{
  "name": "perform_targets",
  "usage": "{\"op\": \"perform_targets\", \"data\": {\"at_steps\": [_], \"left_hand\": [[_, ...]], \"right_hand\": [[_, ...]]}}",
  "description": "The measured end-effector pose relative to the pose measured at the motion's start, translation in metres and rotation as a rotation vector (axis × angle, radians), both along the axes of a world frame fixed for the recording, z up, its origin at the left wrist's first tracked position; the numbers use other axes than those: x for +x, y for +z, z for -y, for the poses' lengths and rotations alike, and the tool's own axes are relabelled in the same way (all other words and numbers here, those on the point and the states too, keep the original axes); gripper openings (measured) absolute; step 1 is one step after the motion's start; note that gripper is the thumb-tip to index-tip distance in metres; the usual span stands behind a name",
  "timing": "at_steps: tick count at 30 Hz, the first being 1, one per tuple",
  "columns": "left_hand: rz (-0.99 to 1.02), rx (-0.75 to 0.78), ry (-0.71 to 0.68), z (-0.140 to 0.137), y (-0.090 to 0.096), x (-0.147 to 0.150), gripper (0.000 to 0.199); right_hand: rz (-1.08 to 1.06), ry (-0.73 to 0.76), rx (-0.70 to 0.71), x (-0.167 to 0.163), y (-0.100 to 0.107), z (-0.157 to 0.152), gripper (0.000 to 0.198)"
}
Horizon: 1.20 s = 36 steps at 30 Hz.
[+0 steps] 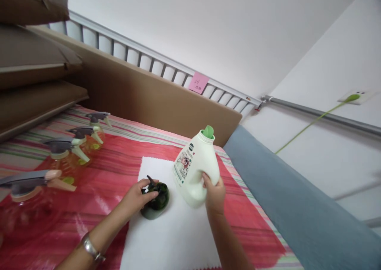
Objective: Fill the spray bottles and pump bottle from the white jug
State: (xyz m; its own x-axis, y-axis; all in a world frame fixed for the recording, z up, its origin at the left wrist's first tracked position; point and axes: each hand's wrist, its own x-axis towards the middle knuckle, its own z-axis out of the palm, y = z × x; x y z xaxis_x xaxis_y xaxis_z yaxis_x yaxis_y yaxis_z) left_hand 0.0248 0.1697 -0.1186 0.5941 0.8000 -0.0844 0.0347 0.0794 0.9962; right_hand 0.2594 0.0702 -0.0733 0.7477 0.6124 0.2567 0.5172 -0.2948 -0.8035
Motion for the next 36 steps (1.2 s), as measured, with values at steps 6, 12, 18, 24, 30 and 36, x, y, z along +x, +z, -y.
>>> {"op": "perform_targets", "data": {"at_steps": [6, 12, 18, 24, 30, 36], "left_hand": [[-0.034, 0.006, -0.007, 0.001, 0.009, -0.001, 0.054], [-0.033, 0.001, 0.005, 0.003, 0.005, -0.003, 0.068], [0.023, 0.04, 0.157, 0.004, 0.025, -0.016, 0.061], [0.265, 0.032, 0.131, 0.035, 0.055, -0.027, 0.043], [0.293, 0.159, 0.027, 0.076, 0.048, -0.017, 0.034], [0.19, 0.4, -0.096, 0.085, 0.042, -0.014, 0.052]], "right_hand": [[-0.023, 0.051, -0.142, -0.004, -0.012, -0.002, 0.035], [-0.039, 0.225, -0.16, 0.003, -0.002, 0.01, 0.042], [0.02, 0.07, 0.065, -0.009, 0.019, 0.052, 0.048], [-0.11, 0.527, -0.056, -0.103, 0.018, 0.056, 0.037], [-0.261, 0.651, -0.024, -0.165, 0.002, 0.028, 0.062], [-0.228, 0.621, 0.058, -0.15, 0.013, 0.047, 0.036]]}}
